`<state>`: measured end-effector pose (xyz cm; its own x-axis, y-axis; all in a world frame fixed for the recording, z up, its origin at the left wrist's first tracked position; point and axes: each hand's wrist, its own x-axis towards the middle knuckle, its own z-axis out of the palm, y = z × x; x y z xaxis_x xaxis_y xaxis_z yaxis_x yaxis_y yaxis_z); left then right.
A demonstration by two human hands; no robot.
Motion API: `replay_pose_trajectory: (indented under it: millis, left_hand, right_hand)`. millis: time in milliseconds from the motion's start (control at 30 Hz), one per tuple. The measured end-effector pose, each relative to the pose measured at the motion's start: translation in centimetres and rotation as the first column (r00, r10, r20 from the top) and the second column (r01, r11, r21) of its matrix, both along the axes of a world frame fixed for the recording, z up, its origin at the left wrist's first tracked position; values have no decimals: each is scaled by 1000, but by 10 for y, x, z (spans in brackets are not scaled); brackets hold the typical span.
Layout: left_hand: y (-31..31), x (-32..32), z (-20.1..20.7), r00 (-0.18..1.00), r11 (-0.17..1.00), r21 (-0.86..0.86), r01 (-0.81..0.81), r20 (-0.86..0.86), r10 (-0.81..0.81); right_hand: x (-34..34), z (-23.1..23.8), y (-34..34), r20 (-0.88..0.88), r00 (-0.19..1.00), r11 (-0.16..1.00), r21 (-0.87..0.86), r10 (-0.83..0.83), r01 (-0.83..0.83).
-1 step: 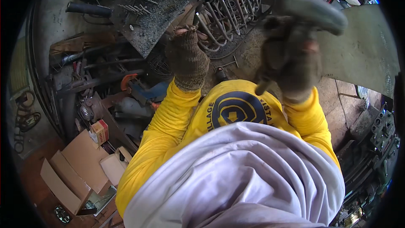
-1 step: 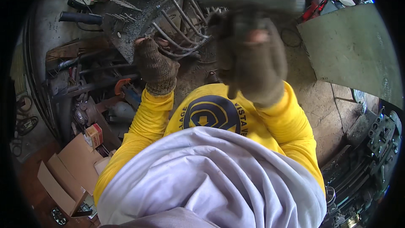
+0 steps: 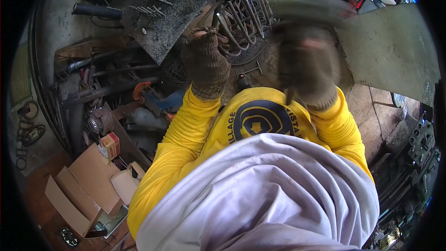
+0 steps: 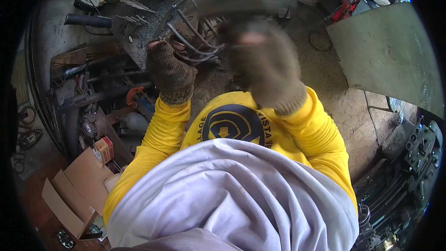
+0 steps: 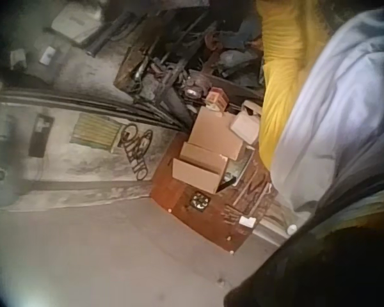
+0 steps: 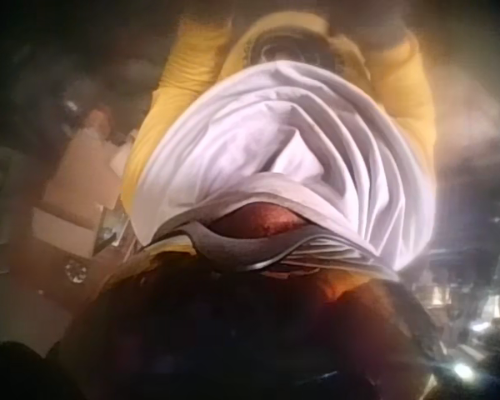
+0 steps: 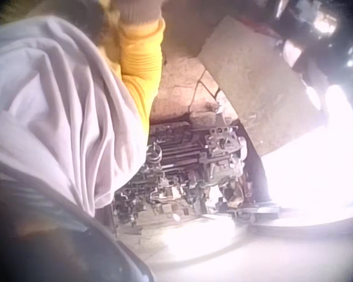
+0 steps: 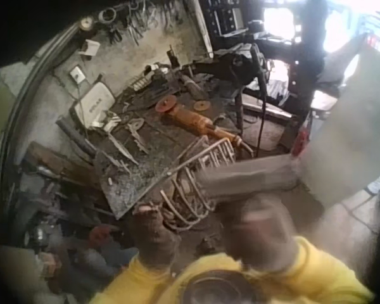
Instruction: The person uses a hammer to strike a curved metal grid. They hold the grid with one gloved hand and position it against a workbench while hitting it repeatedly.
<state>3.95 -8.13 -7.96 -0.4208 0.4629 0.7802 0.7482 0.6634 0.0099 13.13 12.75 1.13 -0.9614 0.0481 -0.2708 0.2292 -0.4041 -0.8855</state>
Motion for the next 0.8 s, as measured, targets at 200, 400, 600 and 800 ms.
replay_pose_trajectory:
  millis: [200,400,600,800]
  left_hand:
    - [-6,-17,-5,972,986,153,71,210,-103]
    - [20,-6,13,925,820,566,86,260,-277]
    - [18,-3,21,966,960,272,64,224,-128]
    - [21,-5,36,952,978,200,56,284,-113]
  right_hand:
    - [6,-4,10,-99,992,982,-167,72,-88]
    - [-2,1,4,-188,982,996,-94,-7,-11]
    - [-5,4,4,-117,992,993,-99,49,-60]
    - [-11,-5,0,-277,951,917,397,139,-19]
